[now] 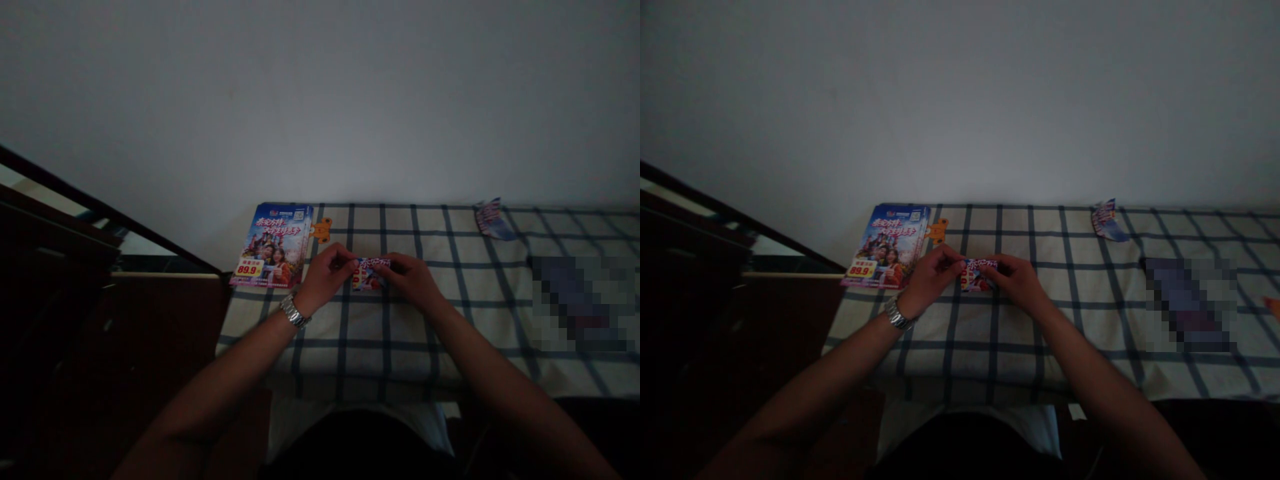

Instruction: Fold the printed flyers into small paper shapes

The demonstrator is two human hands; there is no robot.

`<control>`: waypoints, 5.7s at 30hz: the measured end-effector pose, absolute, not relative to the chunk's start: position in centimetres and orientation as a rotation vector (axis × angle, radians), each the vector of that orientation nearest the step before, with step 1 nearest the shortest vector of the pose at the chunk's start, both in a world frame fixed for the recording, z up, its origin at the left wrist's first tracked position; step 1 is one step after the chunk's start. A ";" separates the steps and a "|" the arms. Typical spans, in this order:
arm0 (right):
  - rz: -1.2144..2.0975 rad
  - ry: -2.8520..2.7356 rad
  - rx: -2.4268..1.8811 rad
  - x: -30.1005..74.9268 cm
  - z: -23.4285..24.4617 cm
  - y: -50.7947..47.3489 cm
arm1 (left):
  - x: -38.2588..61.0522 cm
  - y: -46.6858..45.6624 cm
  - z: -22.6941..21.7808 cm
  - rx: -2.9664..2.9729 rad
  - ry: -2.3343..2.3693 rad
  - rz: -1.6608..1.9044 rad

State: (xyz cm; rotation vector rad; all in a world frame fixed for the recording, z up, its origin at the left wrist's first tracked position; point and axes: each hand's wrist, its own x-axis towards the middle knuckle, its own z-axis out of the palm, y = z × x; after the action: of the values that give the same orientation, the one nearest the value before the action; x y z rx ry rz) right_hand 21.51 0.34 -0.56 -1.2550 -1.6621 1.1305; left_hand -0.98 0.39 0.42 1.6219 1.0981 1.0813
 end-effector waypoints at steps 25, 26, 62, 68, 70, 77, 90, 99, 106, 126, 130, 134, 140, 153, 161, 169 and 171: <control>1.128 -1.652 -1.283 21.5 -0.2 0.5 | -0.9 0.4 0.3 1.645 1.115 1.080; 1.150 -1.656 -1.271 21.5 -0.4 0.5 | -0.9 0.4 0.2 1.642 1.120 1.087; 1.142 -1.665 -1.283 21.2 0.0 0.3 | -0.7 0.5 -0.7 1.438 1.029 1.066; 1.162 -1.592 -1.221 21.0 -0.4 0.5 | -0.7 0.5 -0.5 1.353 1.000 1.100; 1.168 -1.545 -1.190 21.0 -0.4 0.6 | -0.6 0.5 -0.5 1.323 0.975 1.112; 1.157 -1.630 -1.301 21.2 -0.2 0.3 | -0.7 0.5 -0.7 1.314 0.945 1.082; 1.251 -1.525 -1.179 21.2 -0.1 0.5 | -0.6 0.5 -0.7 1.586 0.946 0.960; 1.244 -1.630 -1.165 21.1 -0.5 0.2 | -0.9 0.5 -0.5 1.712 1.071 0.898; 1.193 -1.644 -1.219 21.1 -0.5 0.1 | -0.8 0.6 -0.8 1.710 1.037 0.890; 1.057 -1.813 -1.317 21.0 -0.5 -0.1 | -0.6 0.3 0.1 1.832 1.156 0.796; 1.095 -1.784 -1.286 21.0 -0.6 0.0 | -0.5 0.2 0.3 1.810 1.158 0.797; 1.111 -1.782 -1.295 21.0 -0.9 0.0 | -0.4 0.2 0.2 1.833 1.177 0.780; 1.091 -1.787 -1.275 21.0 -1.0 0.0 | -0.4 0.1 0.1 1.845 1.181 0.776; 1.201 -1.660 -1.224 20.7 -0.5 0.0 | -0.9 0.4 -0.1 1.810 1.196 0.864; 1.260 -1.556 -1.212 21.1 -0.5 0.1 | -1.4 0.6 0.1 1.758 1.260 0.916; 1.221 -1.614 -1.258 21.3 -0.2 0.1 | -1.4 0.7 -0.1 1.754 1.238 0.884; 1.203 -1.632 -1.267 21.3 -0.2 0.1 | -1.5 0.7 -0.1 1.756 1.226 0.874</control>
State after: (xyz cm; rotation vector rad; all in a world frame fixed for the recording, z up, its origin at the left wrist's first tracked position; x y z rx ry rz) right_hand 21.33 0.08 -0.18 -1.2668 -1.6324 1.2025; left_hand -1.47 0.69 -0.11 1.7564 1.2256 0.8742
